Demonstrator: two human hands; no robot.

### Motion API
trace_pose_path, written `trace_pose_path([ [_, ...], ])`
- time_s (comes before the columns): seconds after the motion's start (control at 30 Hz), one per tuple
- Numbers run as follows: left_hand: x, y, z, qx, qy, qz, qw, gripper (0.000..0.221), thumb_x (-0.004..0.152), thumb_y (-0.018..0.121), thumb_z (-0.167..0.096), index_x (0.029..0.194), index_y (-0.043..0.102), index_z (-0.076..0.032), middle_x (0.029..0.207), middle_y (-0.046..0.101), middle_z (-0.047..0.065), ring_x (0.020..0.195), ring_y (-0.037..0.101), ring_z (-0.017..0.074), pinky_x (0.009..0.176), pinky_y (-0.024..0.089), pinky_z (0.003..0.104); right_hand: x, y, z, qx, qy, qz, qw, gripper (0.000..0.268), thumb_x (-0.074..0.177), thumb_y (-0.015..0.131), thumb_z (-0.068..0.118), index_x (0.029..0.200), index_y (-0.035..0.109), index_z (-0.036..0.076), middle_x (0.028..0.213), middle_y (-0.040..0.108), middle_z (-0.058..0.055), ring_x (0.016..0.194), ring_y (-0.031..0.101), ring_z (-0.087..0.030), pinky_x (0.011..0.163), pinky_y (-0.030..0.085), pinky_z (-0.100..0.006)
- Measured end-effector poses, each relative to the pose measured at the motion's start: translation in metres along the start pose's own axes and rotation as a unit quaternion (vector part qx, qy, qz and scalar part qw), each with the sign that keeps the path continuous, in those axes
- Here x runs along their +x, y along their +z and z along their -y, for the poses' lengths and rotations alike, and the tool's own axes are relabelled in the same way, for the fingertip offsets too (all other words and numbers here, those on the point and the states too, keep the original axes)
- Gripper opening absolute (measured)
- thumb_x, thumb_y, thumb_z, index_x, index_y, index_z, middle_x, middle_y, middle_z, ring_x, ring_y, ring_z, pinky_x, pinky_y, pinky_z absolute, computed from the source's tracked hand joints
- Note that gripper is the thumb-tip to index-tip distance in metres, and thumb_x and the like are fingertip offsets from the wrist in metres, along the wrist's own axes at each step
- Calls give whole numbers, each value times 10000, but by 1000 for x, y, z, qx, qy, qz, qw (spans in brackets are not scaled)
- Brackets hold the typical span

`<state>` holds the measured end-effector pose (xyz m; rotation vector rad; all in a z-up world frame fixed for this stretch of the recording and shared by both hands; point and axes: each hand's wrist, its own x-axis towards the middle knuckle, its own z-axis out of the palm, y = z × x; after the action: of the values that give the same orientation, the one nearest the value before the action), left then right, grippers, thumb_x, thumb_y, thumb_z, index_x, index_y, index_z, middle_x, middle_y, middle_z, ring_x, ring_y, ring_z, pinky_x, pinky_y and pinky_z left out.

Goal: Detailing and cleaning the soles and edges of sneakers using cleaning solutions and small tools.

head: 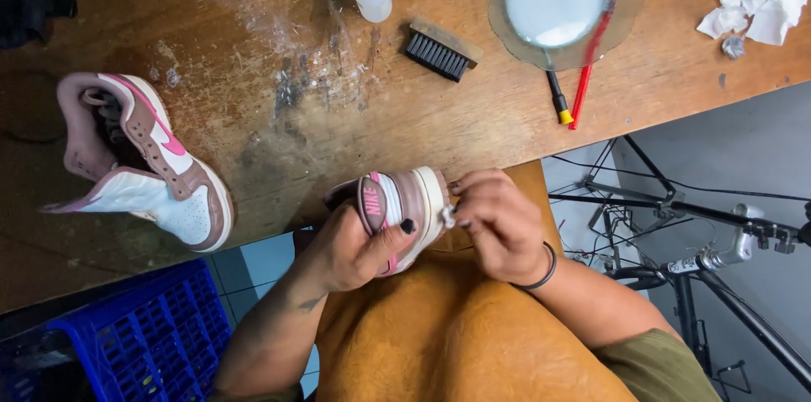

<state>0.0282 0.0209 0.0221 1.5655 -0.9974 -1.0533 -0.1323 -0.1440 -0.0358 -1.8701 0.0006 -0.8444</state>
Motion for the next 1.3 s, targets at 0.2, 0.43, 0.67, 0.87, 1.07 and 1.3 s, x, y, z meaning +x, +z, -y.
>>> trace_pose_path([
  [0.2, 12, 8, 23, 18, 70, -42, 997, 246, 982, 539, -274, 906, 625, -56, 843, 648, 25, 827, 626, 185, 834, 501, 345, 4, -7, -9, -195, -234, 82, 949, 235, 1039, 508, 97, 991, 724, 17, 982, 632, -125, 845, 601, -294, 774, 533, -444],
  [0.43, 2, 16, -7, -31, 93, 2, 995, 328, 943, 522, -207, 622, 496, -143, 547, 478, -36, 528, 474, 156, 582, 404, 323, 0, -19, 3, -152, -240, 80, 956, 396, 1078, 412, 192, 914, 703, -20, 928, 625, -150, 777, 633, -312, 667, 533, -412],
  [0.67, -38, 37, 10, 104, 176, 46, 978, 206, 921, 637, -260, 876, 557, -76, 798, 536, 94, 748, 534, 329, 774, 415, 452, -15, -35, 24, -74, -191, 145, 968, 287, 1038, 484, 141, 951, 716, -4, 955, 622, -124, 841, 605, -282, 717, 539, -395],
  [0.87, -48, 38, 20, 107, 192, 26, 975, 297, 869, 718, -274, 852, 533, -42, 842, 533, 117, 805, 564, 347, 830, 476, 469, -5, -39, 26, 15, -173, 189, 966, 284, 1041, 479, 140, 970, 713, -5, 939, 639, -129, 822, 626, -304, 707, 529, -409],
  [1.07, -41, 36, 16, 93, 226, 23, 970, 320, 884, 676, -184, 684, 445, -89, 636, 416, 37, 610, 450, 275, 701, 410, 442, 15, -39, 32, -2, -202, 227, 953, 369, 1077, 411, 141, 963, 735, 8, 930, 668, -107, 821, 632, -284, 704, 528, -382],
  [1.3, -45, 27, -22, 97, 199, 46, 974, 270, 916, 655, -185, 704, 540, -66, 601, 494, 64, 558, 514, 309, 659, 483, 427, 29, -46, 40, 89, -182, 264, 943, 472, 1106, 318, 208, 1009, 733, 5, 958, 654, -123, 857, 630, -323, 741, 537, -460],
])
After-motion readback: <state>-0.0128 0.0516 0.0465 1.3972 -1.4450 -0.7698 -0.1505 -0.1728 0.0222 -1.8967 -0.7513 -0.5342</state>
